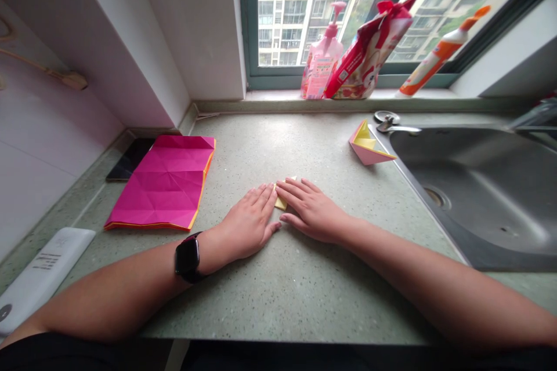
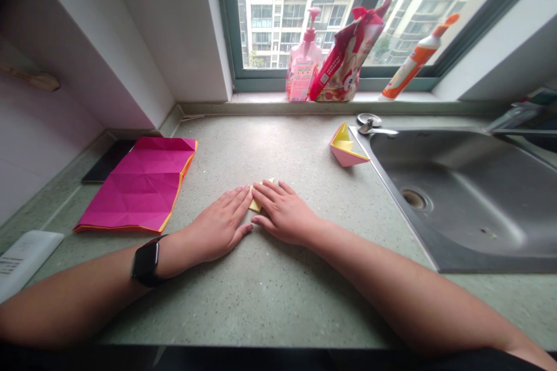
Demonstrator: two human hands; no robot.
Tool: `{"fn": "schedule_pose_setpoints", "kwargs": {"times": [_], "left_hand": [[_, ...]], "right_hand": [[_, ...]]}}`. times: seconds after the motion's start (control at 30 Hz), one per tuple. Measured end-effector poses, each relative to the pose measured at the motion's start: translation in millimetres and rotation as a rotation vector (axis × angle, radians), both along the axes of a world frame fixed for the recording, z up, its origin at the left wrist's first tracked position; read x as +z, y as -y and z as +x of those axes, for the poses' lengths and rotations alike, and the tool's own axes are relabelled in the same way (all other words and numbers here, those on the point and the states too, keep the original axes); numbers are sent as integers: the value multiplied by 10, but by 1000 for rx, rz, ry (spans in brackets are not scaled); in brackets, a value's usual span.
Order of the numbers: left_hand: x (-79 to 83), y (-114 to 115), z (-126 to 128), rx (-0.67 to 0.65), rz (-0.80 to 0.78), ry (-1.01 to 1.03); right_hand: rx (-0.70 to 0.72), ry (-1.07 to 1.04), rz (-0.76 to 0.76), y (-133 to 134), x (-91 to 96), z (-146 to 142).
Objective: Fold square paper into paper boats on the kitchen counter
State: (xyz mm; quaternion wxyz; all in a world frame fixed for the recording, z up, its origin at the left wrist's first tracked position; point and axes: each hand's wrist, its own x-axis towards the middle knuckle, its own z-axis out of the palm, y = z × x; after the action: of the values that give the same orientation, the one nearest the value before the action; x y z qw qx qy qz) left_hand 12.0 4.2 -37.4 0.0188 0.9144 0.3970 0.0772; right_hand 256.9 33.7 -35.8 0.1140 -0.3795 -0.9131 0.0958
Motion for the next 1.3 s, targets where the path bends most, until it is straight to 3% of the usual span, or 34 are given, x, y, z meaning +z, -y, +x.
{"fn": "schedule_pose_setpoints", "kwargs": {"times": [0.53,0.9,1.1,1.3], "left_hand": [[224,-14,-96,-30,-244,-79],[439,-76,-330,-89,-284,-160],[505,-82,-356,-69,-293,-178],[546,3,-315,-21,-243,-197]], "right_hand": [[14,85,23,59,-38,-30],[-25,94,49,53,-48,37],[-54,105,60,10,-103,113],[-174,162,31,-52,-96,150]]}}
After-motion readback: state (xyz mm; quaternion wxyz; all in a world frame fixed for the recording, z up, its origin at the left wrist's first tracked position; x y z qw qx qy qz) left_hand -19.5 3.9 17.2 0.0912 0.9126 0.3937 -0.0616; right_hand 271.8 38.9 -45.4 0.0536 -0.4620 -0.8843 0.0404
